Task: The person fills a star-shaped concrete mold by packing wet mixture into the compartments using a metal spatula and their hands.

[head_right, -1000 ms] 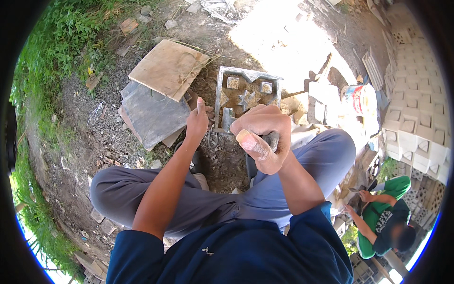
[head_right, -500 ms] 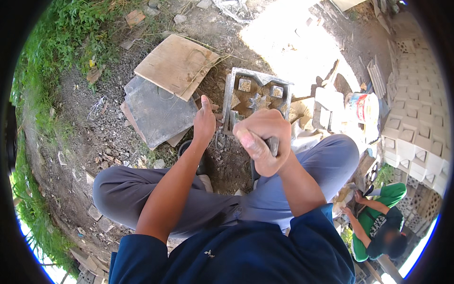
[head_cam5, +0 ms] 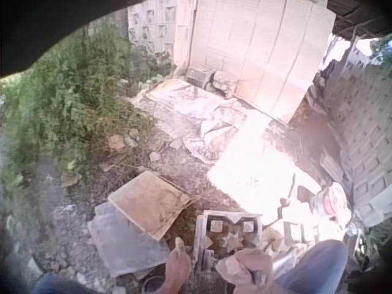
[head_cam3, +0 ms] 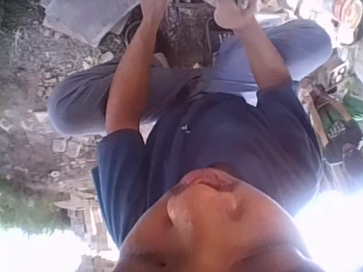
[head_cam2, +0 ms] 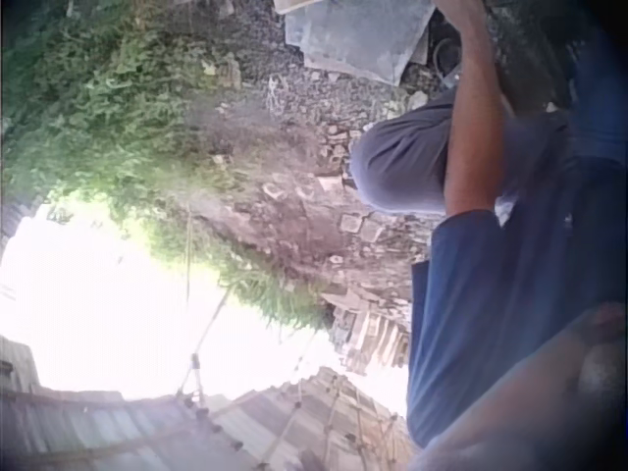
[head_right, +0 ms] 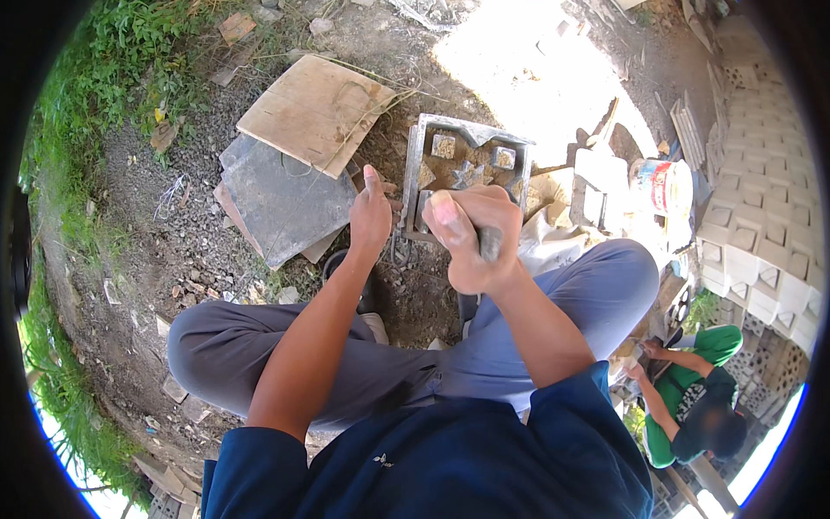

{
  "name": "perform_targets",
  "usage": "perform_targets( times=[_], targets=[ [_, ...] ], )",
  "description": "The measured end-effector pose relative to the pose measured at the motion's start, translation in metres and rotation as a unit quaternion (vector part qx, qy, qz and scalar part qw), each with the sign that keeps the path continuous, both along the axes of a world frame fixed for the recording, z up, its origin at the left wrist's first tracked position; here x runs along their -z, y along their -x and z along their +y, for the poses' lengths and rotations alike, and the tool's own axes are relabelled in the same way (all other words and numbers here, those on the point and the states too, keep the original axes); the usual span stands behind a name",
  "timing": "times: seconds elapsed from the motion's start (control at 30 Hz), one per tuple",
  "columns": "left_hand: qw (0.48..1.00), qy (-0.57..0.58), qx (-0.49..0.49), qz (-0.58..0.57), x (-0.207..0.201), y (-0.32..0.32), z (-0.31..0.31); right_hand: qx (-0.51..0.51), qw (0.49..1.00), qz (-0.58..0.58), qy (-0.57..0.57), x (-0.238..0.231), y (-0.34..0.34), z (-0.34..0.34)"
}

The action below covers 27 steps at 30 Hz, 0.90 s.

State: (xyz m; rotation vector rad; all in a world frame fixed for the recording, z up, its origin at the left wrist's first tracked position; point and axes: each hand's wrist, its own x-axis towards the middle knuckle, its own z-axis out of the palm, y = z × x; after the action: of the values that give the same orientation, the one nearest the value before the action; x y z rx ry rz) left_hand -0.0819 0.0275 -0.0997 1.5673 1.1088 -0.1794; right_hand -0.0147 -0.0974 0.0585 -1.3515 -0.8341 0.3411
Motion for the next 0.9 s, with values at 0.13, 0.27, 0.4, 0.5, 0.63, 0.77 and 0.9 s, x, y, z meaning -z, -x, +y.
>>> perform_targets(
  times=[0.13, 0.27, 0.4, 0.5, 0.63, 0.77, 0.9],
  targets=[
    [0.999, 0.043, -0.027, -0.017, 0.003, -0.005, 0.001, -0.017, 0.998, -0.044, 0.045, 0.007, -0.004, 0.003],
    [0.999, -0.016, -0.012, -0.032, 0.002, -0.01, 0.001, -0.014, 0.999, -0.017, 0.023, -0.002, -0.002, -0.002],
    [1.0, -0.011, -0.005, 0.007, 0.002, -0.005, 0.006, -0.04, 0.999, -0.03, -0.018, 0.0, 0.002, 0.004],
    [0.996, 0.062, -0.06, -0.01, 0.006, -0.005, -0.002, 0.006, 1.0, 0.008, 0.02, 0.017, -0.003, -0.001],
    [0.999, 0.025, -0.028, -0.015, 0.005, -0.004, 0.002, -0.013, 0.999, -0.023, 0.02, 0.0, -0.01, -0.01],
    [0.999, 0.045, -0.026, -0.01, 0.006, -0.001, 0.005, 0.072, 0.997, -0.022, -0.036, 0.024, -0.004, 0.007],
    [1.0, 0.015, -0.004, -0.017, -0.002, -0.01, -0.001, 0.022, 0.999, 0.013, 0.039, 0.022, -0.008, -0.005]
  ],
)
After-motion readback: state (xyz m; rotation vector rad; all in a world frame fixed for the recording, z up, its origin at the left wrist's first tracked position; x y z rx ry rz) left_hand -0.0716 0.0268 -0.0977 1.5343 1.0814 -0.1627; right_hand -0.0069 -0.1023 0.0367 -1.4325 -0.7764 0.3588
